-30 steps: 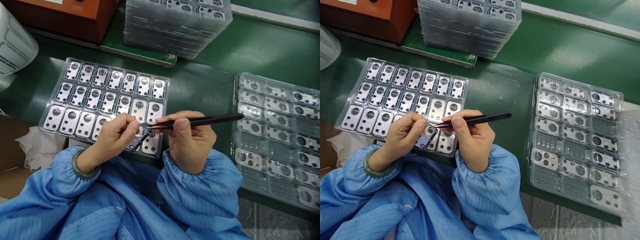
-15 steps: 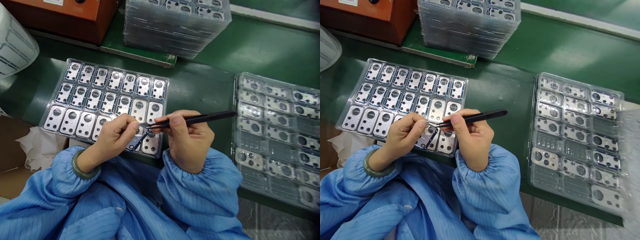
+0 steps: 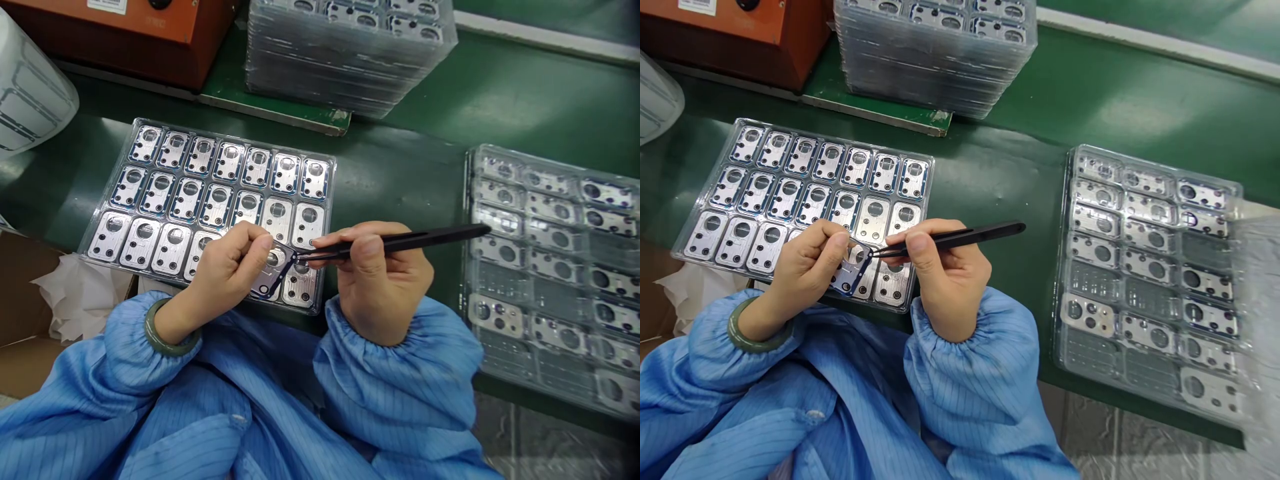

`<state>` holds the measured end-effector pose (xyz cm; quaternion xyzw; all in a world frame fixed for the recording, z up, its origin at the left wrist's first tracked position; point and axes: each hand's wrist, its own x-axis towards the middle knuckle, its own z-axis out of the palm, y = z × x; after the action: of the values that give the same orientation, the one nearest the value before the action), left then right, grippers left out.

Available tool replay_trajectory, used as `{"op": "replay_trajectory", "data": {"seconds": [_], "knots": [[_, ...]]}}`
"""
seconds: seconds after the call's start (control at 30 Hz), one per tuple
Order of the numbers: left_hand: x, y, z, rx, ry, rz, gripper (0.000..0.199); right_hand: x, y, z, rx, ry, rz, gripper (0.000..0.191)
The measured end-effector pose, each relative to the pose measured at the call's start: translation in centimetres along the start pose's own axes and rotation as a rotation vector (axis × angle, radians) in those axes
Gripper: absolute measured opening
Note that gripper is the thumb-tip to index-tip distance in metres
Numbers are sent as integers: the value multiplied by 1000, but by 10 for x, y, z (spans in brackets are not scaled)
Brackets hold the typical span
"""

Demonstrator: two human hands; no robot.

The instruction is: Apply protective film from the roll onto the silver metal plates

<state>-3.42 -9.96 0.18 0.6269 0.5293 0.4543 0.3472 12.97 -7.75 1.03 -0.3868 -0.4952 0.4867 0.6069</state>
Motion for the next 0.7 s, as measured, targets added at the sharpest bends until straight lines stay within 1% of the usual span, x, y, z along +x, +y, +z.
{"op": "replay_trajectory", "data": {"seconds": [0.1,0.27,0.43,0.5,0.53,0.6,0.63,0.7], "knots": [[1,1,0,11,10,6,19,0,0,0,-23,-37,2,9],[1,2,0,51,74,22,19,-2,2,0,-113,-62,-11,9],[0,2,1,6,69,-35,18,-4,-1,-2,-172,-169,29,8],[1,2,1,-5,86,-51,19,-3,-1,-2,-180,-165,15,13],[1,2,1,-7,100,-55,20,-2,-1,-2,-176,-129,3,17],[2,1,2,-17,116,-67,20,1,1,-3,-225,22,-12,27],[2,1,2,-31,117,-75,20,4,3,-5,-313,126,-13,31],[3,0,3,-85,110,-101,19,9,8,-10,-609,311,-44,35]]}}
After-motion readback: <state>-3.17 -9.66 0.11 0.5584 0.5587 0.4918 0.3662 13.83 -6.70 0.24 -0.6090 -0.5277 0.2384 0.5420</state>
